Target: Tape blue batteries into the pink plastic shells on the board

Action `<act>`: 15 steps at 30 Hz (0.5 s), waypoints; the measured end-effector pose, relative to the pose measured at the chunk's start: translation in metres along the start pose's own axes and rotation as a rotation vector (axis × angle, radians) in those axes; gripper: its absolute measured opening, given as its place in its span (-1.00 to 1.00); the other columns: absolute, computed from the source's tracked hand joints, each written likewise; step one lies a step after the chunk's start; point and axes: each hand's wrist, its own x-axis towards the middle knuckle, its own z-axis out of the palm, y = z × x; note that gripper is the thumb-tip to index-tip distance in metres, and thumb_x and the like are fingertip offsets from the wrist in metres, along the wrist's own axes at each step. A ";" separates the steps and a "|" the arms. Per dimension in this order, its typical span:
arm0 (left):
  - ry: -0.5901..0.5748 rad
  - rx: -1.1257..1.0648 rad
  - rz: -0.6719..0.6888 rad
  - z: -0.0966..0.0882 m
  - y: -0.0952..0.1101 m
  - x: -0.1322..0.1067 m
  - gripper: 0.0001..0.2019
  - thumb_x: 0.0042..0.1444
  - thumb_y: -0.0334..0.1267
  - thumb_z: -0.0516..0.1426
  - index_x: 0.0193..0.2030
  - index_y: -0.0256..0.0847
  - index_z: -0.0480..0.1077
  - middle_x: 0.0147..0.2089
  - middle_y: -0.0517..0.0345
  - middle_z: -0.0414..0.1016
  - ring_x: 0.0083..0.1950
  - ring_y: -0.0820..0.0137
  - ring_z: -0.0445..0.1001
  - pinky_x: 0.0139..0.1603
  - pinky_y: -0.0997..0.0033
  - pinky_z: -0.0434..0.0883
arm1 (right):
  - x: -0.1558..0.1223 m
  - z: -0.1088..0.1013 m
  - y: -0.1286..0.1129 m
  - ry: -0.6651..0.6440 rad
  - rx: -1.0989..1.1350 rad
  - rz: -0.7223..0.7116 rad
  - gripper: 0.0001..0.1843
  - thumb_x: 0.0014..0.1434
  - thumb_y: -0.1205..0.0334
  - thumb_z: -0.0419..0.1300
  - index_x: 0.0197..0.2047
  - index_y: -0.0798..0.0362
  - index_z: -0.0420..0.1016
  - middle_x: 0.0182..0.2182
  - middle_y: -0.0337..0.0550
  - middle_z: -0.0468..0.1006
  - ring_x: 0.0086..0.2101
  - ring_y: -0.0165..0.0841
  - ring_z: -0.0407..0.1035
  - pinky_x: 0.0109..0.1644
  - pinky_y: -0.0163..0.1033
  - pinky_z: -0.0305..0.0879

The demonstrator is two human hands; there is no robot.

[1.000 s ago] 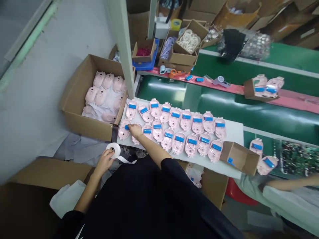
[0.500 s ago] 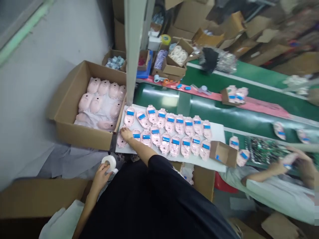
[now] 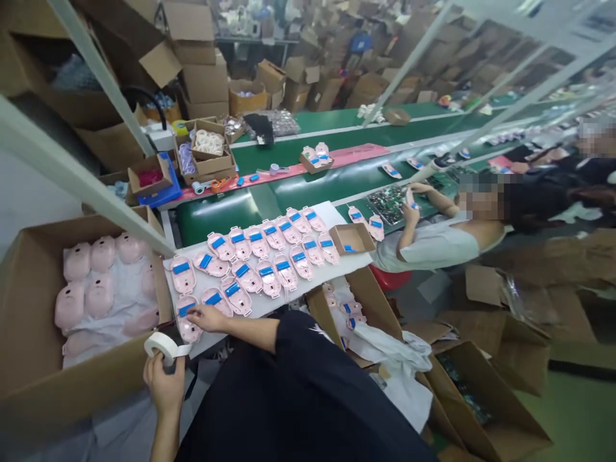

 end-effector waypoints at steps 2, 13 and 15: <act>-0.053 0.007 0.115 0.022 0.024 0.033 -0.65 0.23 -0.09 0.15 0.09 -0.21 0.41 0.00 -0.19 0.50 0.19 -0.10 0.41 0.29 -0.29 0.29 | -0.055 -0.031 0.007 -0.046 0.290 0.092 -0.72 0.35 -0.01 0.16 0.01 -0.11 0.55 0.00 -0.21 0.66 -0.02 -0.18 0.55 0.09 -0.06 0.44; -0.705 -0.190 0.730 0.196 0.281 0.025 -0.60 0.21 -0.16 0.23 0.16 -0.22 0.47 0.15 -0.17 0.50 0.34 -0.10 0.26 0.28 -0.16 0.34 | -0.246 -0.190 0.088 0.568 1.149 0.129 -0.43 -0.01 0.01 0.53 0.00 0.07 0.51 -0.22 -0.11 0.66 -0.29 -0.34 0.58 -0.22 -0.28 0.49; -0.817 -0.275 0.656 0.226 0.304 0.002 -0.55 0.25 -0.12 0.21 0.24 -0.22 0.42 0.24 -0.16 0.45 0.40 -0.04 0.24 0.34 -0.12 0.30 | -0.269 -0.238 0.119 0.729 1.168 0.173 -0.52 -0.05 0.13 0.54 -0.10 0.10 0.54 -0.30 -0.13 0.66 -0.36 -0.35 0.57 -0.30 -0.31 0.49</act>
